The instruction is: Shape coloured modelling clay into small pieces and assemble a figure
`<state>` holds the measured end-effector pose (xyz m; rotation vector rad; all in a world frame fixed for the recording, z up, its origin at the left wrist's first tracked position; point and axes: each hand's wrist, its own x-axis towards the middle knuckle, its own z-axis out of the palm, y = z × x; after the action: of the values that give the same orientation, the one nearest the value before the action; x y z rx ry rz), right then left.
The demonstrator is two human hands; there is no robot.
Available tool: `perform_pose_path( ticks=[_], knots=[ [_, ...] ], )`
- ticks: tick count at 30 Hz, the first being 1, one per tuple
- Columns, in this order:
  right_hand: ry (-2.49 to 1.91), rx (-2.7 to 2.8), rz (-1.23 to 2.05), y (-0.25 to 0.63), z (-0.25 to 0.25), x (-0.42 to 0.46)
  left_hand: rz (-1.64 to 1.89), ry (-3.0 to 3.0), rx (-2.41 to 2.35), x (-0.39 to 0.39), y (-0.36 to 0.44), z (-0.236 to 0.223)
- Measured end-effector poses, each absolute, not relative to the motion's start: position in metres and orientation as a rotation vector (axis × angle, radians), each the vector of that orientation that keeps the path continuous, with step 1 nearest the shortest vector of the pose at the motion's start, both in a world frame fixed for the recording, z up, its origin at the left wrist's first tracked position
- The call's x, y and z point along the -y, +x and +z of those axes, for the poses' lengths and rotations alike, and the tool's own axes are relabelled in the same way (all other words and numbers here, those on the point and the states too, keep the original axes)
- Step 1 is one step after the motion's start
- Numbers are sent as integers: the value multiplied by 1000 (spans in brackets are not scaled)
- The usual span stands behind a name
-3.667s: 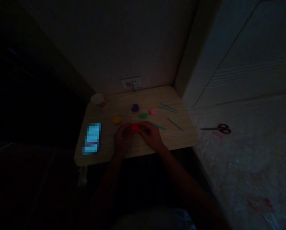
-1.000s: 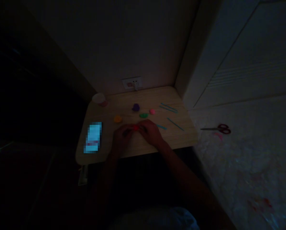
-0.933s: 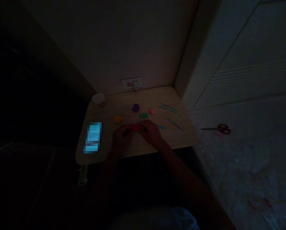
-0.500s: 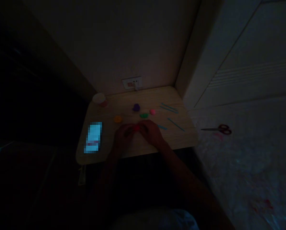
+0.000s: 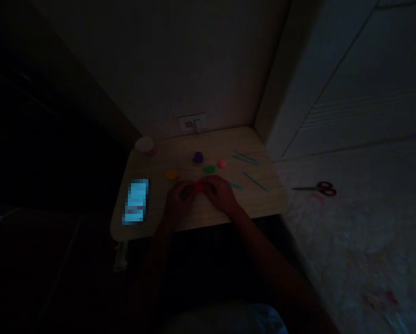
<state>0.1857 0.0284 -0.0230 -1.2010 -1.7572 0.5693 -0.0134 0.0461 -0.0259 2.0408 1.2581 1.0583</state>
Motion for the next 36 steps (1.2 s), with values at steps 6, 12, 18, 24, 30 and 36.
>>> perform_pose_path(
  ticks=[6,12,18,24,30,36],
  knots=[
    [-1187,1703,627,184,-23,-28,1077,2024,-1242,-45,-14,-23],
    [-1159,1708,618,184,-26,-29,1134,1977,-1206,-45,-14,-23],
    [-1192,1728,611,185,-28,-31,1061,2040,-1227,-46,-13,-22],
    [-1197,1732,637,185,-24,-30,1012,2054,-1307,-47,-10,-19],
    [-1222,1733,601,185,-24,-32,984,2097,-1322,-50,-9,-19],
    [-1262,1733,602,185,-25,-32,1008,2084,-1265,-52,-9,-21]
  ],
)
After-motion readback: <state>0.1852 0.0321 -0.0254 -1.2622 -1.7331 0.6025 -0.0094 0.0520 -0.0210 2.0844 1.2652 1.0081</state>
